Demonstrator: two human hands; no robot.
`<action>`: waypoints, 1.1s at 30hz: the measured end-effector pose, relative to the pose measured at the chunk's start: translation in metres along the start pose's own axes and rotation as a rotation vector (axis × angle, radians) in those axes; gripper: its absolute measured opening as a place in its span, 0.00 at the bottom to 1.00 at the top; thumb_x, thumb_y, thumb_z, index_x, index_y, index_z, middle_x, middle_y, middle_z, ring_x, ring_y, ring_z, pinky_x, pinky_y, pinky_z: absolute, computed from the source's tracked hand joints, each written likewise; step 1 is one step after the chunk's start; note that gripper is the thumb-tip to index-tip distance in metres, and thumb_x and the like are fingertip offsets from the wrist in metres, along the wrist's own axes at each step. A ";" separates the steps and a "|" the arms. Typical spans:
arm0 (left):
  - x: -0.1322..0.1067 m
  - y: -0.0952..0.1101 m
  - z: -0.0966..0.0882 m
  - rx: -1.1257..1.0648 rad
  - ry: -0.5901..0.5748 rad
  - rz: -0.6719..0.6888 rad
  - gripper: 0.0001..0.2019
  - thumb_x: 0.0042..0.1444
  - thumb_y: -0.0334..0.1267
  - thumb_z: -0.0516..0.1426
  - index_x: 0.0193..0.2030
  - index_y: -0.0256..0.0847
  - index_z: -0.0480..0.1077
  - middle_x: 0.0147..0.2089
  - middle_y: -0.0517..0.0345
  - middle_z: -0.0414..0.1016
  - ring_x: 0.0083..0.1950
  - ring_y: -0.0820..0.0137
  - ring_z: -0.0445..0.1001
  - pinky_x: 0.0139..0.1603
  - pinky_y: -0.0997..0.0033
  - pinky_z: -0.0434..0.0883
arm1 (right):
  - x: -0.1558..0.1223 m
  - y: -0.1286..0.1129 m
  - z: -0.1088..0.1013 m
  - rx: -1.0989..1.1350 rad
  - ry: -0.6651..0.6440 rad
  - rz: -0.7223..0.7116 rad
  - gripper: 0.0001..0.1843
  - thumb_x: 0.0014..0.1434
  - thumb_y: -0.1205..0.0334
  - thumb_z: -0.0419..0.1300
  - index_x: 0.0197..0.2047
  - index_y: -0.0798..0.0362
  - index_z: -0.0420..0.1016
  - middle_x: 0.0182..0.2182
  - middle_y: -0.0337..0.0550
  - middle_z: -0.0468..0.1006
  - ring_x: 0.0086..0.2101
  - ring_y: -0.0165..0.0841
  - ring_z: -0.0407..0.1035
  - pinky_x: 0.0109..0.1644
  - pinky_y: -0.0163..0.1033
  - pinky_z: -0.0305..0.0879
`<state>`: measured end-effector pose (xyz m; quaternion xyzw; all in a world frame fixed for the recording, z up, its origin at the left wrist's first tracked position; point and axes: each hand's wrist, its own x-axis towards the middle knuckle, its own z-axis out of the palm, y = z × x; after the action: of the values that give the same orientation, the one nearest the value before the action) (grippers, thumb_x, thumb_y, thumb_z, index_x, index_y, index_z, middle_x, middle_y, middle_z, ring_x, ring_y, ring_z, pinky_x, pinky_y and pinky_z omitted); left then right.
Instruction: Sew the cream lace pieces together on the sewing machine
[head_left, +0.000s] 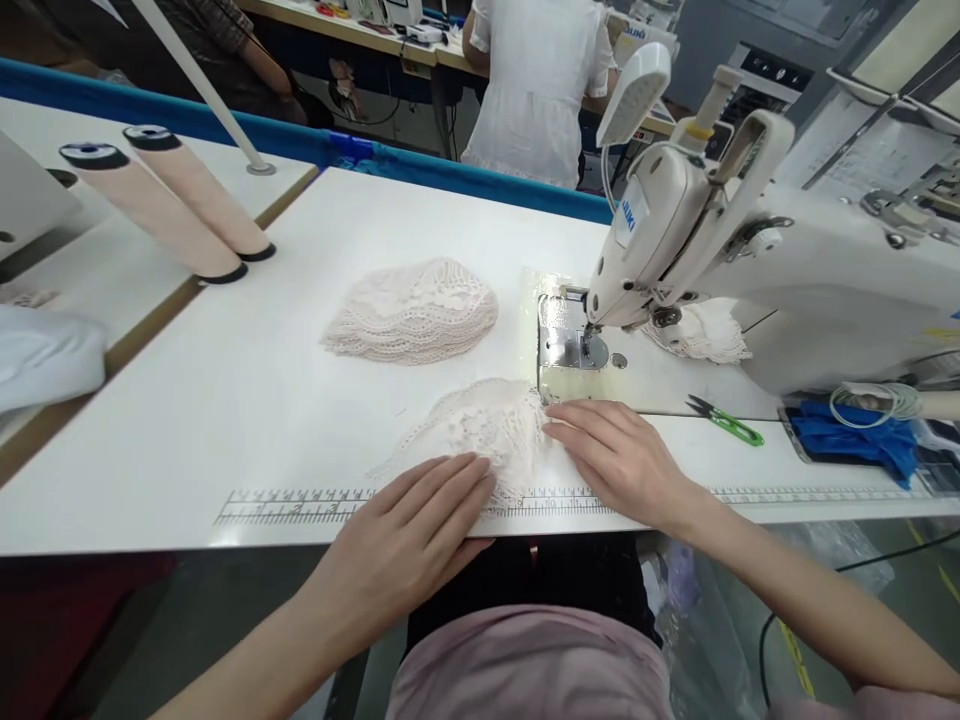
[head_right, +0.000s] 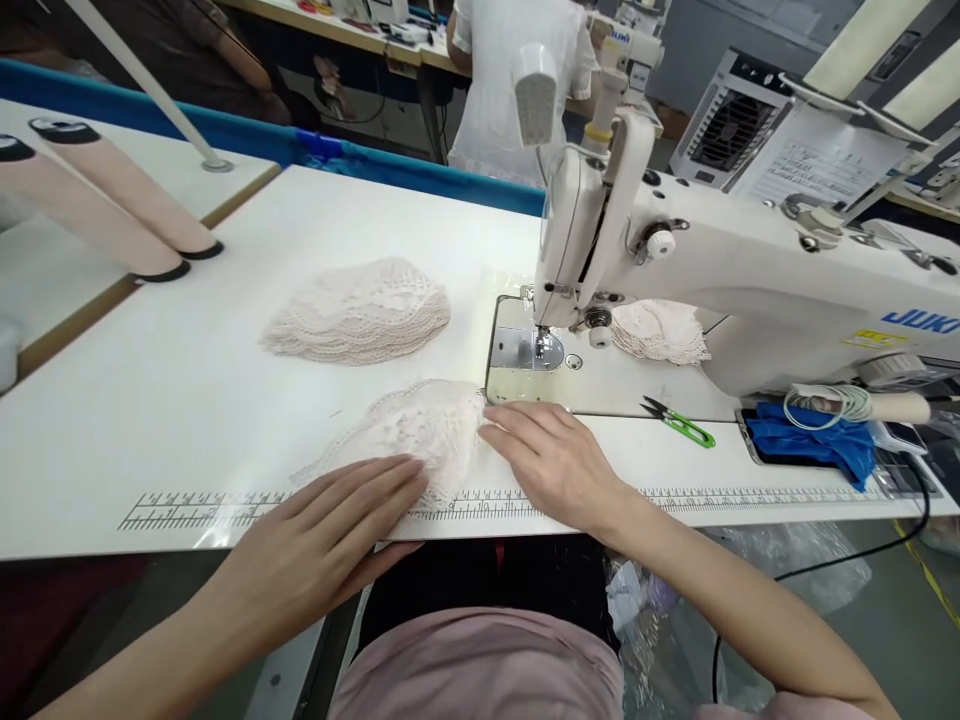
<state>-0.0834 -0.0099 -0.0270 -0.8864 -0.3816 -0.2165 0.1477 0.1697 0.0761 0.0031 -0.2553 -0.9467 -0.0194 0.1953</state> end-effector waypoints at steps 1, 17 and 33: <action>-0.005 0.003 0.004 -0.007 0.032 0.004 0.17 0.61 0.35 0.57 0.56 0.33 0.69 0.54 0.46 0.76 0.56 0.59 0.74 0.59 0.59 0.69 | 0.004 0.000 0.002 -0.001 -0.017 -0.031 0.22 0.61 0.76 0.50 0.56 0.55 0.70 0.56 0.48 0.74 0.56 0.37 0.67 0.56 0.46 0.68; 0.074 -0.140 -0.054 -0.526 -0.063 -0.842 0.20 0.63 0.52 0.52 0.29 0.39 0.72 0.23 0.64 0.69 0.23 0.76 0.64 0.20 0.76 0.61 | 0.139 0.013 0.006 0.987 0.175 0.513 0.12 0.58 0.54 0.62 0.30 0.54 0.75 0.22 0.36 0.74 0.24 0.26 0.67 0.27 0.33 0.66; 0.095 -0.202 0.019 0.114 -0.266 -0.909 0.18 0.62 0.44 0.48 0.55 0.45 0.70 0.40 0.49 0.79 0.44 0.53 0.75 0.37 0.62 0.64 | 0.178 0.065 0.071 0.436 0.082 0.757 0.14 0.65 0.56 0.49 0.43 0.49 0.74 0.24 0.37 0.75 0.28 0.33 0.68 0.32 0.36 0.56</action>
<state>-0.1691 0.1904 0.0234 -0.6400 -0.7577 -0.1225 0.0362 0.0347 0.2270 0.0008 -0.5363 -0.7598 0.2437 0.2753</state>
